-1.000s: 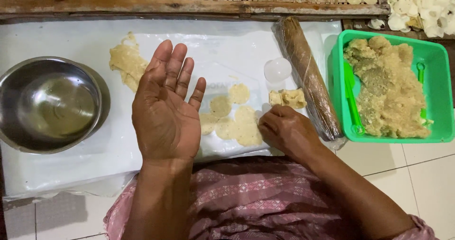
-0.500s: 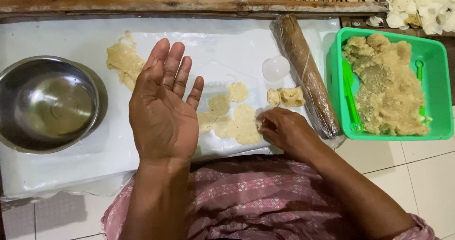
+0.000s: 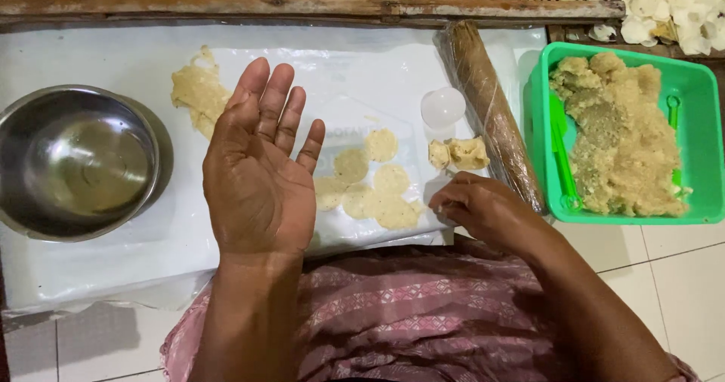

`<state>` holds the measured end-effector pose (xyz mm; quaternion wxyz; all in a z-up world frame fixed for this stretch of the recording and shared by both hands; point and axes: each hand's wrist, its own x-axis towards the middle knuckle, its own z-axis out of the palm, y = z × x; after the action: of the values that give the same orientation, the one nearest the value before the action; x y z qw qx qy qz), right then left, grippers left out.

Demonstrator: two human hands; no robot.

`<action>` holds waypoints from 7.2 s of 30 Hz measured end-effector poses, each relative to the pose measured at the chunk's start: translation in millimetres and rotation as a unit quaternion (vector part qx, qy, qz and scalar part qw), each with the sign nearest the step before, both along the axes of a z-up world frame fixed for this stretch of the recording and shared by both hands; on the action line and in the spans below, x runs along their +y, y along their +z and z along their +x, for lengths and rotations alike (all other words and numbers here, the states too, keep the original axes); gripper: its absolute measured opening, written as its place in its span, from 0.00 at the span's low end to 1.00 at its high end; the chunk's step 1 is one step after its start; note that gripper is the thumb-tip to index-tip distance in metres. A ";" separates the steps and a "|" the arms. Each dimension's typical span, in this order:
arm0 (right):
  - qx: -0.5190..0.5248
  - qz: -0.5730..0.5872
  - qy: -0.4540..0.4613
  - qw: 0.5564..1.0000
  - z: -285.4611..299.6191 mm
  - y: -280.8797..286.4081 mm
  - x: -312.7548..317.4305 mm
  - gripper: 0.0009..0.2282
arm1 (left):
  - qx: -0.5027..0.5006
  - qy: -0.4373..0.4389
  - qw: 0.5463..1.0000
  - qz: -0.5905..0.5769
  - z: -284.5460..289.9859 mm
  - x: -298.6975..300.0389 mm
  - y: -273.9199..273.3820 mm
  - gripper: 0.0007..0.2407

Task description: Preparing and rolling out pieces of dough to make crackers.

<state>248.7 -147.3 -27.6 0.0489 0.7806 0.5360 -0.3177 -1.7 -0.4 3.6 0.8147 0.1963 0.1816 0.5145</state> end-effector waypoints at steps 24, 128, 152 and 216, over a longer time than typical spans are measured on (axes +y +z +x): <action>-0.044 0.124 0.131 0.983 -21.0 -17.3 -17.3 0.04 | 0.006 0.002 1.000 0.006 -0.8 -1.6 2.7 0.29; -0.104 0.308 0.009 0.946 66.2 -13.2 33.3 0.06 | 0.172 0.036 0.972 -0.155 -21.0 31.0 15.8 0.20; -0.085 0.181 -0.036 0.979 -11.9 21.8 106.4 0.13 | 0.096 0.068 0.967 -0.226 -27.4 68.1 47.2 0.27; 0.104 0.216 0.019 0.971 -15.9 -15.6 88.6 0.02 | 0.078 0.016 0.978 -0.191 -9.8 61.7 10.4 0.19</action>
<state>232.9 -58.7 -43.1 -0.1711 0.7247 0.6091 -0.2730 -11.5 61.3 14.0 0.8123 0.0743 0.3426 0.4661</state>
